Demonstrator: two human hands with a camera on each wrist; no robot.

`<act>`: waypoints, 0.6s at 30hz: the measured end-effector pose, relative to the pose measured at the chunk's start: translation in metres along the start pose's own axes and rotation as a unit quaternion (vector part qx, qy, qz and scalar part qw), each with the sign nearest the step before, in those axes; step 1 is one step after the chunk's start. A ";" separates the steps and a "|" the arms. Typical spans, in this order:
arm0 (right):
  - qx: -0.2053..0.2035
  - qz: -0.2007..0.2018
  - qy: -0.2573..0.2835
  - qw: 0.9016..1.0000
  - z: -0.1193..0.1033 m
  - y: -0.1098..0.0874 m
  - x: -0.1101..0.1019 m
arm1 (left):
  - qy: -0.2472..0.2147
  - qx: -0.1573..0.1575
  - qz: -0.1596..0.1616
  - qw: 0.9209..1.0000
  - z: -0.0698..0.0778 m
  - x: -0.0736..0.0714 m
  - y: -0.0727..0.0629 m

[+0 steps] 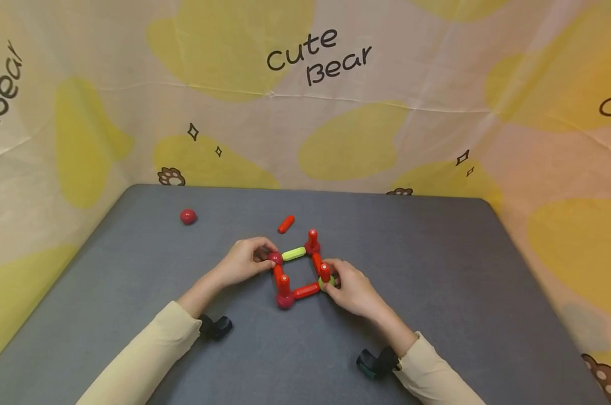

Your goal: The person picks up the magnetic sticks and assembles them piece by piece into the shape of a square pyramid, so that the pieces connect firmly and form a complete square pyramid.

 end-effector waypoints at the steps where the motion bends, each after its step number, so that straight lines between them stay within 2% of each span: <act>1: 0.002 0.001 -0.002 1.000 0.001 0.001 -0.001 | 0.000 0.000 -0.003 1.000 0.001 0.000 -0.002; 18: 0.004 0.003 -0.015 1.000 0.009 0.007 -0.008 | 0.016 0.032 -0.056 0.998 0.011 -0.001 -0.025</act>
Point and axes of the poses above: each hand's wrist, its own y-axis towards the middle knuckle, its own x-axis out of the palm, z = x × y, the point moved 4 cm from there along y, towards the middle knuckle
